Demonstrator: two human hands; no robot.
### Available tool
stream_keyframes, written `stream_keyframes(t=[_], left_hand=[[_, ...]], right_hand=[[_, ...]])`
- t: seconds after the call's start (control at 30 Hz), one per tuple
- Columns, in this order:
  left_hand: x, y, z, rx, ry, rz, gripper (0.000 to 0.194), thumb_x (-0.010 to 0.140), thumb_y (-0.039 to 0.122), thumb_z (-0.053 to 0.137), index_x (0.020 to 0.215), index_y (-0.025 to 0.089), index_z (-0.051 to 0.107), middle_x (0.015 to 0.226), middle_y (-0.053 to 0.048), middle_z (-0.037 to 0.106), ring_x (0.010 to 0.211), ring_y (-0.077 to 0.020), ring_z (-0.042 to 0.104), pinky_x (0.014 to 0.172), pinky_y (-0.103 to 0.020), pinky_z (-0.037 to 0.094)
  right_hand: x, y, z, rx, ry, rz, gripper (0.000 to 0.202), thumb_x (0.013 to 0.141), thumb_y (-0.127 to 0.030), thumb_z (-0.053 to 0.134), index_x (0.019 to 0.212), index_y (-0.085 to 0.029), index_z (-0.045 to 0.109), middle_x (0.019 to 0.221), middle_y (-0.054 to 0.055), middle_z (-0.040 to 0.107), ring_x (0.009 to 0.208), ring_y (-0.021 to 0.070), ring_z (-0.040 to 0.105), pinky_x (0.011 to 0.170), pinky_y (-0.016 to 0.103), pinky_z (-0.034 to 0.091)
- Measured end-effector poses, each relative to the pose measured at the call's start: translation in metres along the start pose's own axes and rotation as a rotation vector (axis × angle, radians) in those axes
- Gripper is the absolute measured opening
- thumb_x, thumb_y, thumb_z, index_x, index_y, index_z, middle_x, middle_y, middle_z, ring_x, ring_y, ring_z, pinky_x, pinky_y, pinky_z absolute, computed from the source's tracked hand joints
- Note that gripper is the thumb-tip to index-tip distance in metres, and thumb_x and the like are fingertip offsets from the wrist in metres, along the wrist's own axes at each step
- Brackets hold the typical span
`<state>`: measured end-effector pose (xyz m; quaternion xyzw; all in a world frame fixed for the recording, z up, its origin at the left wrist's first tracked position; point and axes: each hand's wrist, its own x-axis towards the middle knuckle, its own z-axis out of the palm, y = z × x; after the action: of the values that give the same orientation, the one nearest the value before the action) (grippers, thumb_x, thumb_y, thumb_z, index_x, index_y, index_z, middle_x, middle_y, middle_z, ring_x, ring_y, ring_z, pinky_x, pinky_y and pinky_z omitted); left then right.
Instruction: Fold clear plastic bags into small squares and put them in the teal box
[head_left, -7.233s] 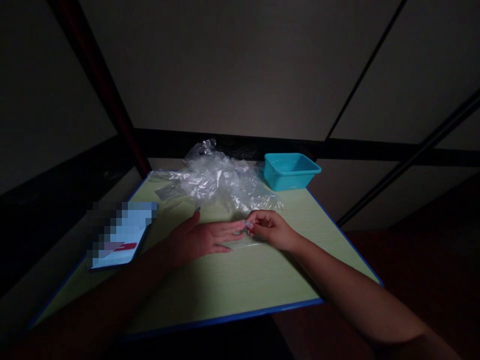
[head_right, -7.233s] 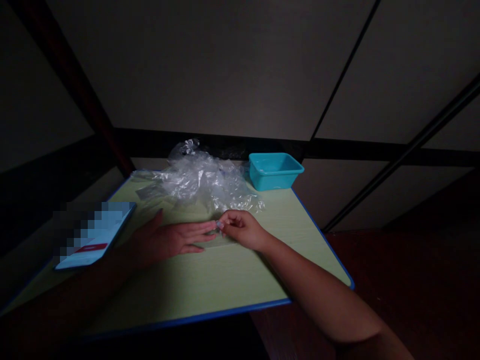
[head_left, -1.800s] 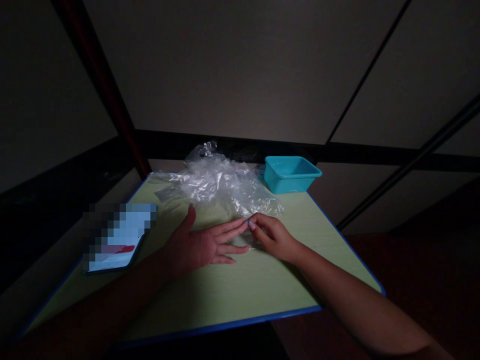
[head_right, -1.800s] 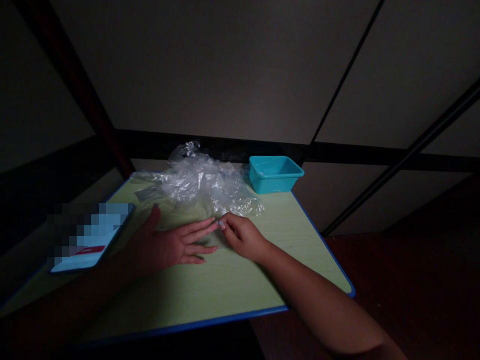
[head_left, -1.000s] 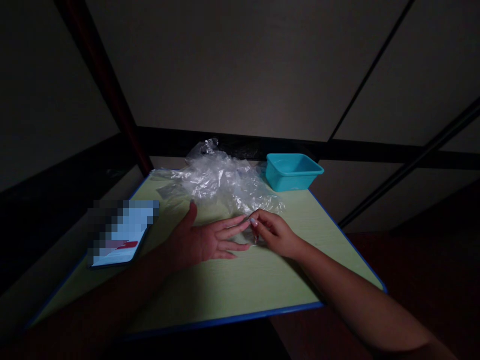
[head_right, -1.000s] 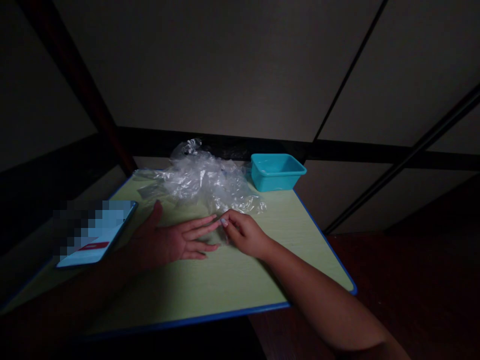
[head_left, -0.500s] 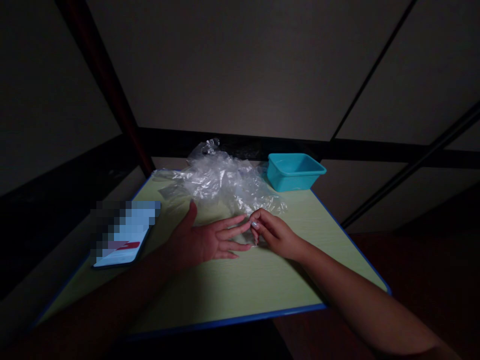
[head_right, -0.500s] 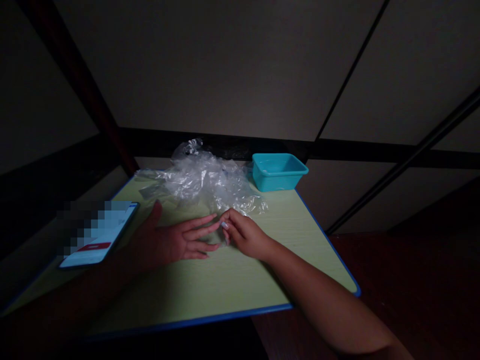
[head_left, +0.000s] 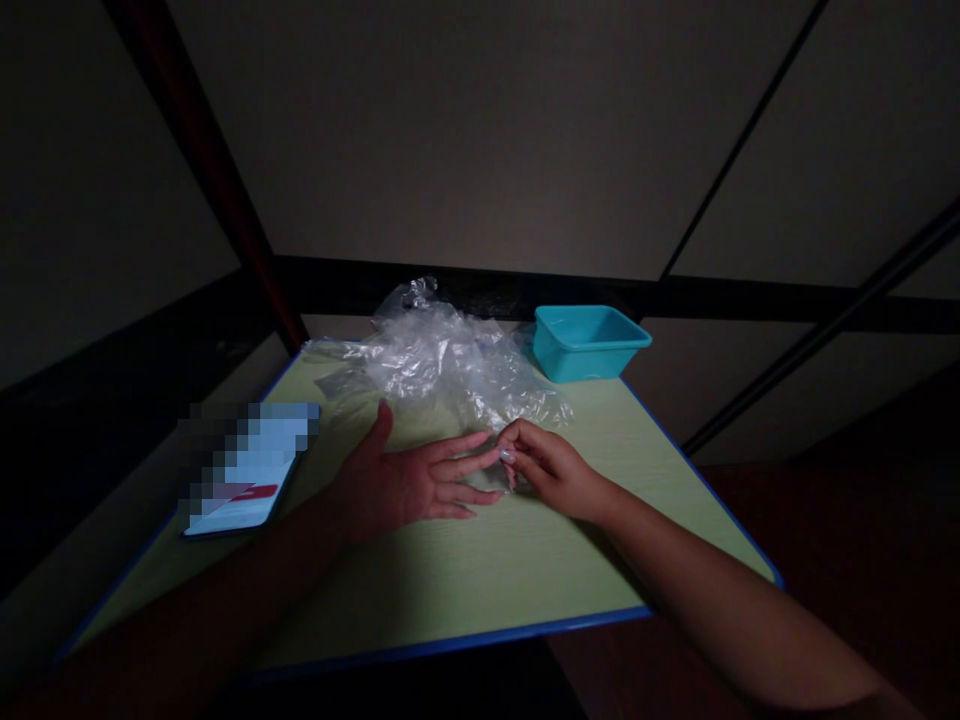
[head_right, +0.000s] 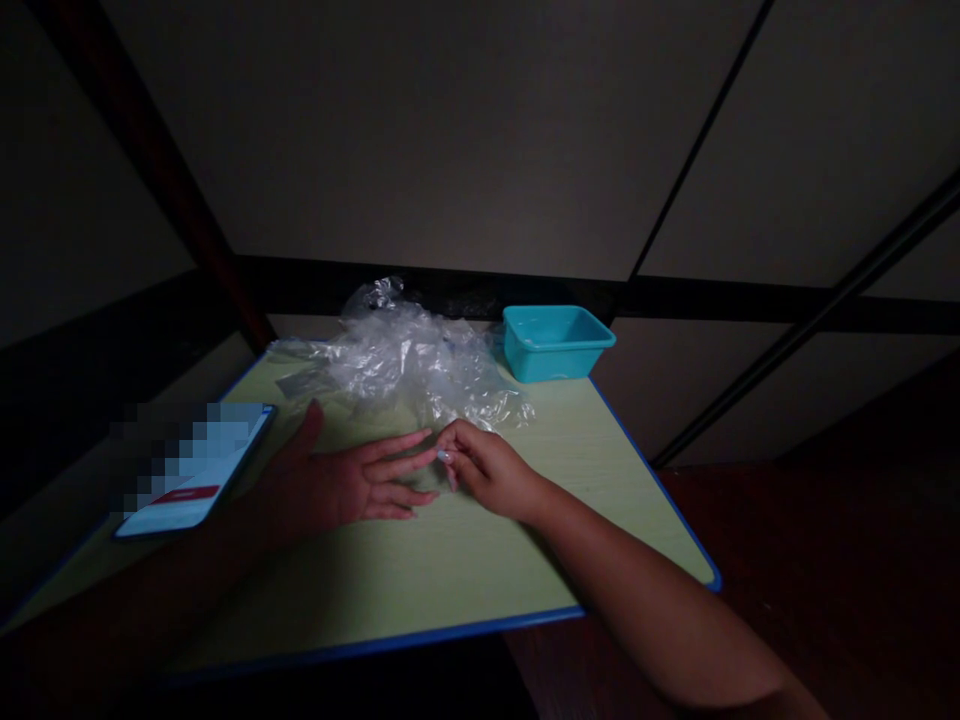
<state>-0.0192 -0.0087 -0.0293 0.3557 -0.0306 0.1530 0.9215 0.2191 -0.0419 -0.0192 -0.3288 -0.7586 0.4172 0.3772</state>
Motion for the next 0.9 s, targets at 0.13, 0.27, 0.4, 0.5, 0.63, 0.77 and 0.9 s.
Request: stream_keyframes(t=[0.13, 0.27, 0.4, 0.5, 0.63, 0.77, 0.9], left_hand=[[0.0004, -0.0006, 0.0009, 0.002, 0.026, -0.010, 0.100, 0.076, 0.083, 0.010, 0.146, 0.014, 0.029, 0.156, -0.013, 0.013, 0.131, -0.0414, 0.034, 0.106, -0.052, 0.016], [0.0008, -0.0011, 0.0009, -0.005, 0.013, -0.007, 0.100, 0.076, 0.083, 0.012, 0.147, 0.014, 0.027, 0.156, -0.014, 0.014, 0.131, -0.0416, 0.033, 0.106, -0.052, 0.015], [0.0008, -0.0008, -0.0002, -0.008, 0.007, -0.005, 0.101, 0.075, 0.083, 0.014, 0.147, 0.014, 0.026, 0.156, -0.014, 0.013, 0.133, -0.0425, 0.030, 0.106, -0.052, 0.014], [0.0008, -0.0004, 0.0009, 0.003, 0.027, -0.005, 0.101, 0.075, 0.083, 0.010, 0.147, 0.014, 0.027, 0.156, -0.015, 0.012, 0.131, -0.0425, 0.033, 0.106, -0.053, 0.014], [0.0010, -0.0006, 0.0057, 0.014, 0.058, 0.002, 0.105, 0.073, 0.084, -0.001, 0.146, 0.014, 0.028, 0.156, -0.014, 0.014, 0.129, -0.0420, 0.037, 0.105, -0.053, 0.014], [0.0009, -0.0004, 0.0085, 0.012, 0.102, 0.000, 0.106, 0.072, 0.084, -0.002, 0.146, 0.014, 0.029, 0.155, -0.013, 0.017, 0.129, -0.0419, 0.037, 0.105, -0.052, 0.016], [0.0008, 0.0005, 0.0057, 0.016, 0.068, 0.001, 0.105, 0.073, 0.085, 0.005, 0.146, 0.014, 0.029, 0.156, -0.014, 0.015, 0.129, -0.0422, 0.036, 0.105, -0.052, 0.017]], right_hand=[[0.0000, 0.0030, 0.0004, 0.016, 0.004, -0.013, 0.024, 0.095, -0.042, 0.042, 0.089, -0.019, 0.046, 0.068, -0.002, 0.050, 0.061, 0.0118, 0.049, 0.060, 0.026, 0.043], [-0.0008, 0.0040, 0.0010, 0.024, -0.001, -0.001, 0.024, 0.095, -0.043, 0.043, 0.089, -0.019, 0.046, 0.068, -0.002, 0.051, 0.062, 0.0117, 0.050, 0.060, 0.025, 0.043], [-0.0009, 0.0043, 0.0013, 0.037, 0.001, 0.014, 0.026, 0.095, -0.045, 0.043, 0.089, -0.019, 0.046, 0.068, -0.002, 0.050, 0.061, 0.0114, 0.049, 0.060, 0.025, 0.043], [-0.0004, 0.0047, 0.0009, 0.024, 0.003, 0.013, 0.027, 0.095, -0.045, 0.042, 0.089, -0.019, 0.046, 0.068, -0.002, 0.050, 0.061, 0.0116, 0.049, 0.060, 0.025, 0.042], [0.0000, 0.0032, 0.0000, -0.004, 0.008, 0.001, 0.028, 0.096, -0.045, 0.039, 0.087, -0.019, 0.047, 0.068, -0.002, 0.050, 0.061, 0.0117, 0.048, 0.060, 0.026, 0.042], [0.0003, 0.0015, -0.0002, -0.019, 0.006, 0.001, 0.028, 0.096, -0.044, 0.038, 0.088, -0.019, 0.046, 0.068, -0.002, 0.050, 0.060, 0.0117, 0.049, 0.061, 0.026, 0.043], [0.0001, 0.0033, -0.0004, -0.022, 0.004, 0.001, 0.026, 0.097, -0.043, 0.038, 0.090, -0.019, 0.047, 0.068, -0.002, 0.051, 0.061, 0.0117, 0.049, 0.062, 0.026, 0.043]])
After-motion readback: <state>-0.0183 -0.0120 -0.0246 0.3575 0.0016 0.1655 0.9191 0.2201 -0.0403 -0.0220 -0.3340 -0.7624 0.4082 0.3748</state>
